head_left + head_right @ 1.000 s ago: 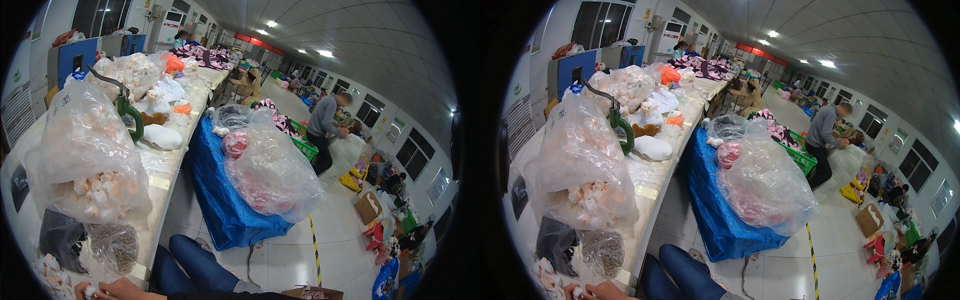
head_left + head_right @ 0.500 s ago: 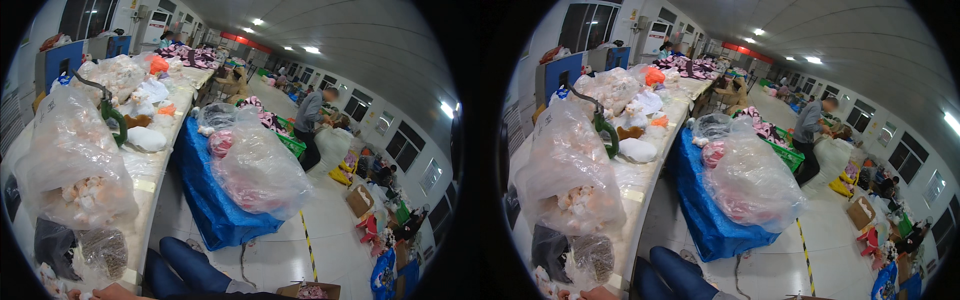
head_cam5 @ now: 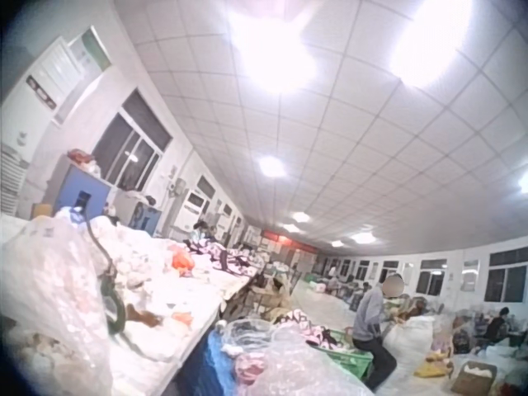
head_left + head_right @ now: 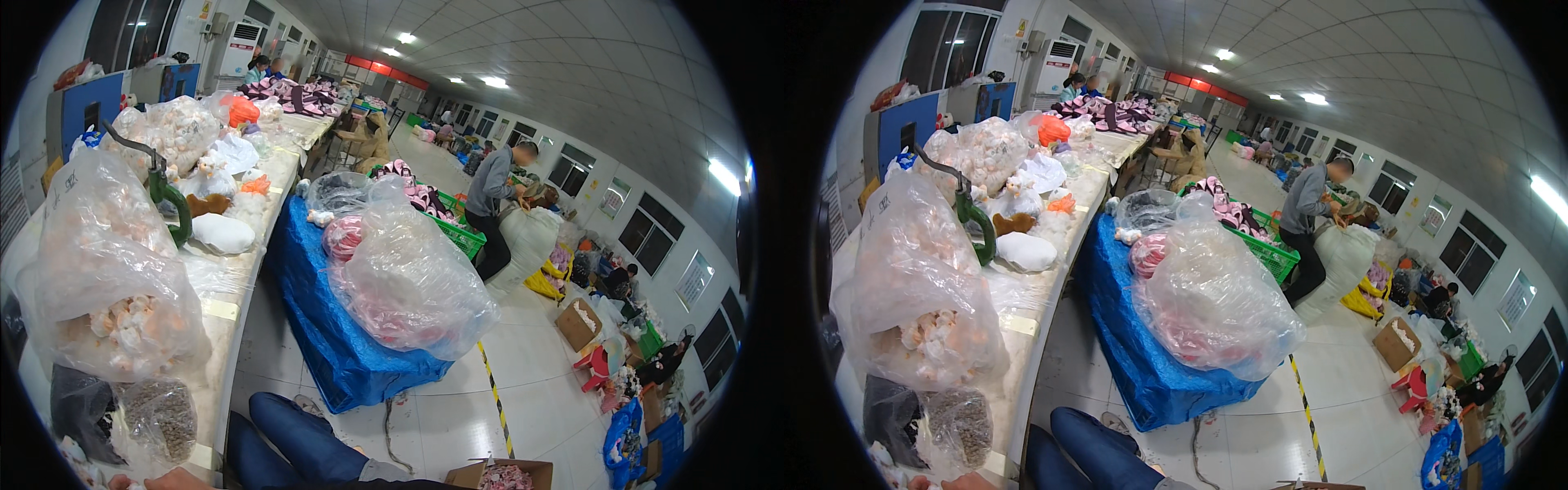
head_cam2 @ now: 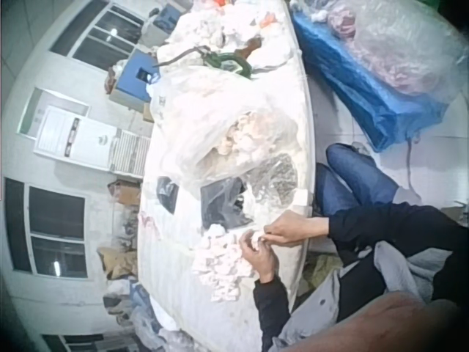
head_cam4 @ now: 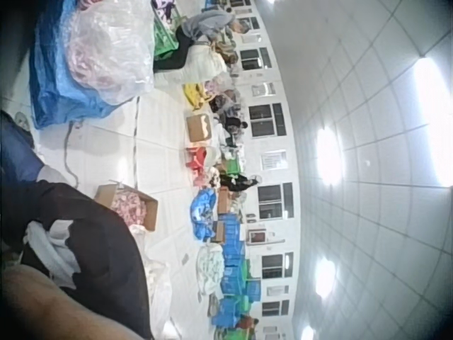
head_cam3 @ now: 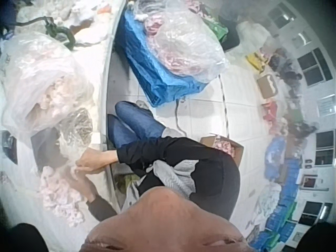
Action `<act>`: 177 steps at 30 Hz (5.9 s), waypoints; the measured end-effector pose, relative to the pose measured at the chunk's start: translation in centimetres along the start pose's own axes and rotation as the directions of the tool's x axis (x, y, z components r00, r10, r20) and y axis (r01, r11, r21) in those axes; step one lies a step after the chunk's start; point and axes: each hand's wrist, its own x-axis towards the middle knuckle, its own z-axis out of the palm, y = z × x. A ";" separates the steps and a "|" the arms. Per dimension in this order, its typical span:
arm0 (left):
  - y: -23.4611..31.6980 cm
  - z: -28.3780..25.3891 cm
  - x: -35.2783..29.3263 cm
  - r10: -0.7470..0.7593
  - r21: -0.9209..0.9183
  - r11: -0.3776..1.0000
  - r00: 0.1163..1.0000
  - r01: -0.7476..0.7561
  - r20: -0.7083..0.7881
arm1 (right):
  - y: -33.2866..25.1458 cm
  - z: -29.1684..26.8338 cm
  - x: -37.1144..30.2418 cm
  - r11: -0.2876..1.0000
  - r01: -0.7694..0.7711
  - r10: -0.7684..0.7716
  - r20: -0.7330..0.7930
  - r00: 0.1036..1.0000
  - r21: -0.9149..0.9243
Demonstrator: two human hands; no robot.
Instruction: The person assembles small white stuffed toys by hand at a workbench. They repeatedly pick up a toy body, insert small gray pellets into it, and place the finished unit on the table. The process is continuous and repetitive throughout the clip.
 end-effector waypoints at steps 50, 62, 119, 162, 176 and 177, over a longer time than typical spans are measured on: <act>1.1 -0.3 0.1 0.001 0.009 1.000 0.998 -0.002 0.059 | 0.1 0.4 0.3 1.000 -0.005 0.005 -0.020 1.000 -0.005; 0.3 -0.3 0.0 -0.073 -0.137 0.988 0.997 0.074 0.011 | -0.7 -1.7 -0.7 0.997 0.067 -0.055 -0.217 0.975 0.048; 1.9 -0.3 0.2 -0.125 -0.621 0.702 0.919 0.349 0.374 | -1.1 -4.0 -0.1 0.897 -0.111 0.182 -0.128 0.975 0.428; 1.7 -1.1 0.9 0.540 0.174 0.789 0.801 -0.589 0.260 | 1.9 -5.0 1.1 0.957 0.267 -0.240 0.214 0.947 -0.111; 2.2 0.0 -0.1 0.619 0.201 0.759 0.782 -0.620 0.073 | 0.5 -3.3 0.7 0.985 0.155 -0.158 -0.033 0.987 -0.079; 2.3 0.0 0.0 0.626 0.196 0.754 0.776 -0.626 0.072 | 0.4 -3.3 0.7 0.989 0.124 -0.126 -0.026 0.992 -0.079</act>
